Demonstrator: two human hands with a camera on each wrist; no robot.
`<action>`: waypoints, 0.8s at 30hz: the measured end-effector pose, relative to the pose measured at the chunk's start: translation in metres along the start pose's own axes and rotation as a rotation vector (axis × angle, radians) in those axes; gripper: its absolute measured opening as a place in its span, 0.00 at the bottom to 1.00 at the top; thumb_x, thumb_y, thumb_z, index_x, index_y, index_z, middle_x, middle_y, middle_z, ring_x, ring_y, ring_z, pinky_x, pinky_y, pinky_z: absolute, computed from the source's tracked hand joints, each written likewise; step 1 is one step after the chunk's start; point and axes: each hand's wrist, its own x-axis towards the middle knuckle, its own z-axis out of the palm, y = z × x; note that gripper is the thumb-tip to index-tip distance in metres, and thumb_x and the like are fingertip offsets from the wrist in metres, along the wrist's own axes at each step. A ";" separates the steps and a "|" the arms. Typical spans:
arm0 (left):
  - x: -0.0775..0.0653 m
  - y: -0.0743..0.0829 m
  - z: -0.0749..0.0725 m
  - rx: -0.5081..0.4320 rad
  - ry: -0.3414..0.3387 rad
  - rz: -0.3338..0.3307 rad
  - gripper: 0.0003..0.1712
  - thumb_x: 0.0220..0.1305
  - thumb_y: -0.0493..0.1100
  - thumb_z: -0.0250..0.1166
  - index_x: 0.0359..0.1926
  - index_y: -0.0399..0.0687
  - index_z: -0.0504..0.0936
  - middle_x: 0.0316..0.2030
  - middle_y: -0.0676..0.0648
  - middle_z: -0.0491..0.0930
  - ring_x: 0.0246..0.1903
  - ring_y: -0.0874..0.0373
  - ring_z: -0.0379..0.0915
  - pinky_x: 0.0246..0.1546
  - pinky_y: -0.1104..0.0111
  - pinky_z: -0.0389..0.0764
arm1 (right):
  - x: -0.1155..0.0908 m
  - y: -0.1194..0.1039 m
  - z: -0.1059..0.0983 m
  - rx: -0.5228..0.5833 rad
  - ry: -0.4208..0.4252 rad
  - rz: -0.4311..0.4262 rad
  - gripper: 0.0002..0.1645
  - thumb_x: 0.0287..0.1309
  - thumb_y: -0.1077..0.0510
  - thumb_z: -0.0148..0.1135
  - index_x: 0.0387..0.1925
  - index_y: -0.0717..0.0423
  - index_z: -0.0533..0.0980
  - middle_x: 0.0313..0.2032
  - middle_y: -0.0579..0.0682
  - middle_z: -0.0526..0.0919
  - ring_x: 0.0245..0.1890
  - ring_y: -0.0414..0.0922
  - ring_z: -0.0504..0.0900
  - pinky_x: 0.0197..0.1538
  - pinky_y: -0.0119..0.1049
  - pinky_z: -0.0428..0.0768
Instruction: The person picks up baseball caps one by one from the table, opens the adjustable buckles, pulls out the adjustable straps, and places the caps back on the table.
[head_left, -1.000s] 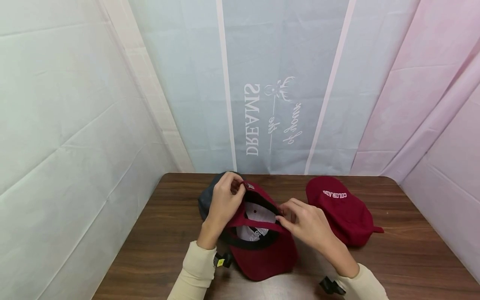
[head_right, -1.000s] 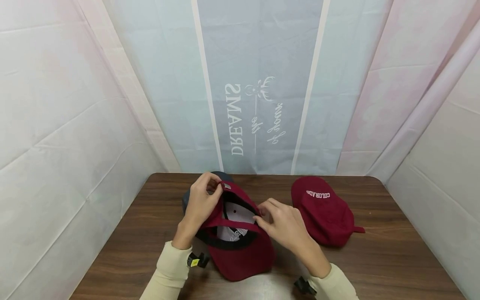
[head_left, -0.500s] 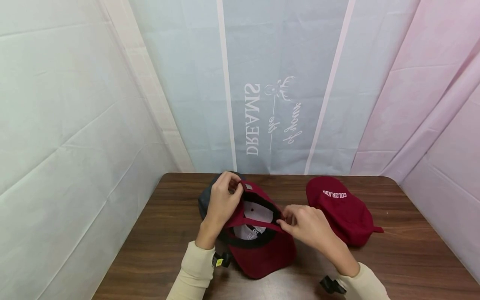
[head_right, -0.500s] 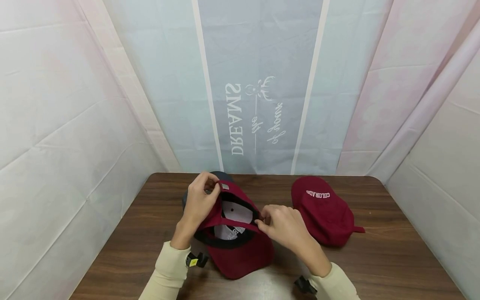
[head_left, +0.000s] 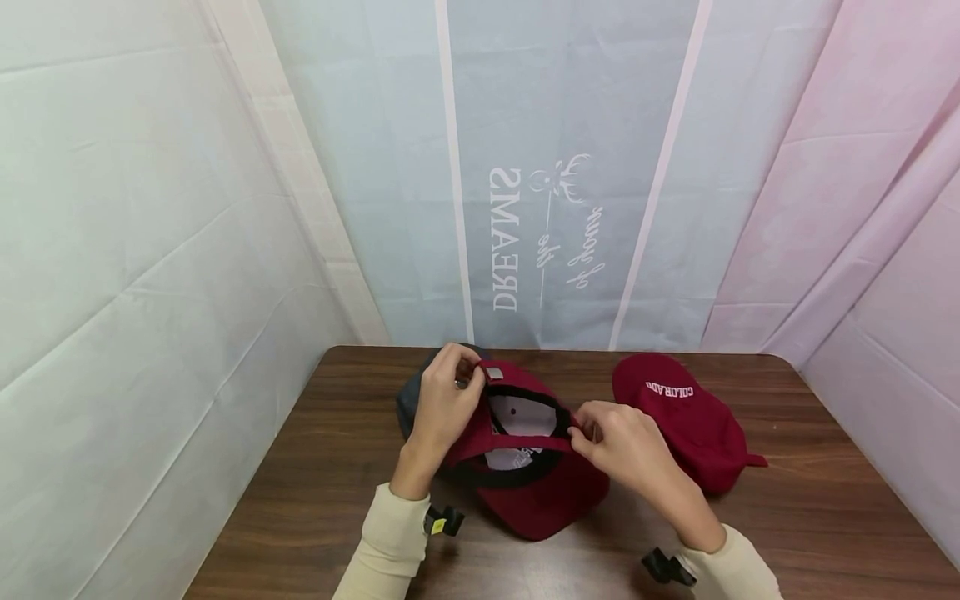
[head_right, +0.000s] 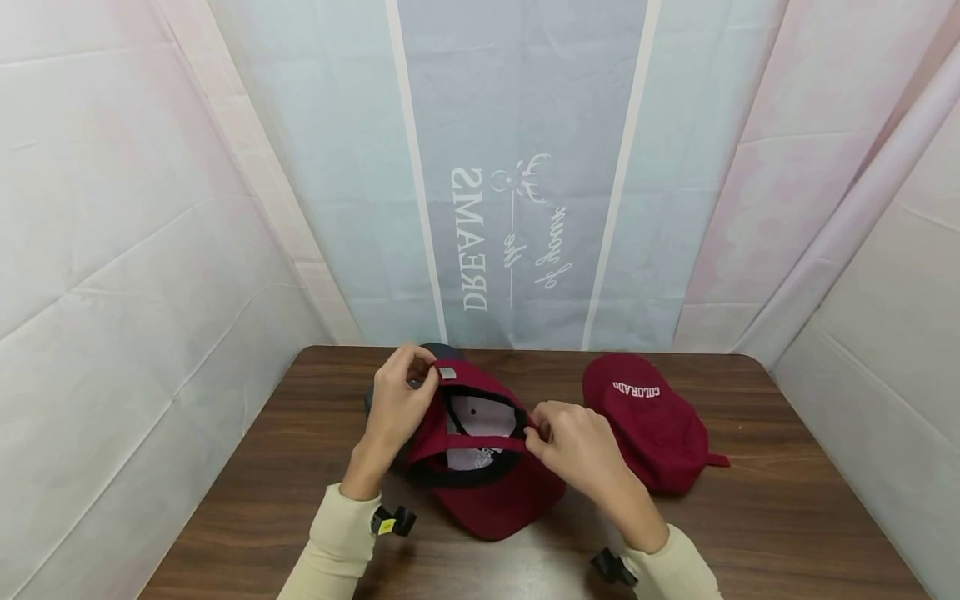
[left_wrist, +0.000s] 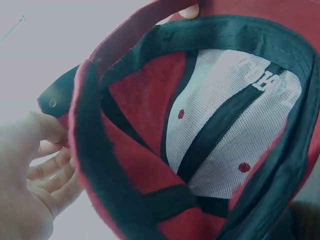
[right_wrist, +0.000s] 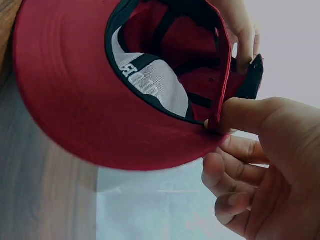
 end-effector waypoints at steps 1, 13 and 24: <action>0.000 0.001 0.000 -0.001 0.003 0.002 0.06 0.74 0.36 0.62 0.41 0.36 0.81 0.37 0.44 0.81 0.31 0.55 0.81 0.31 0.69 0.84 | 0.000 0.001 -0.001 -0.002 0.007 -0.002 0.13 0.52 0.60 0.80 0.26 0.43 0.81 0.20 0.33 0.75 0.21 0.27 0.70 0.23 0.26 0.70; 0.000 0.004 0.002 0.025 0.062 0.070 0.10 0.63 0.26 0.67 0.39 0.44 0.81 0.35 0.47 0.81 0.30 0.57 0.79 0.28 0.71 0.80 | 0.004 0.008 -0.008 -0.030 0.185 -0.099 0.16 0.47 0.64 0.80 0.25 0.45 0.79 0.21 0.37 0.76 0.21 0.29 0.69 0.23 0.27 0.68; 0.000 0.004 0.002 0.014 0.058 0.150 0.10 0.63 0.24 0.65 0.40 0.40 0.82 0.36 0.44 0.82 0.31 0.57 0.79 0.32 0.67 0.83 | 0.007 0.012 -0.011 -0.055 0.287 -0.150 0.18 0.46 0.66 0.78 0.22 0.44 0.76 0.23 0.38 0.71 0.22 0.29 0.65 0.23 0.25 0.64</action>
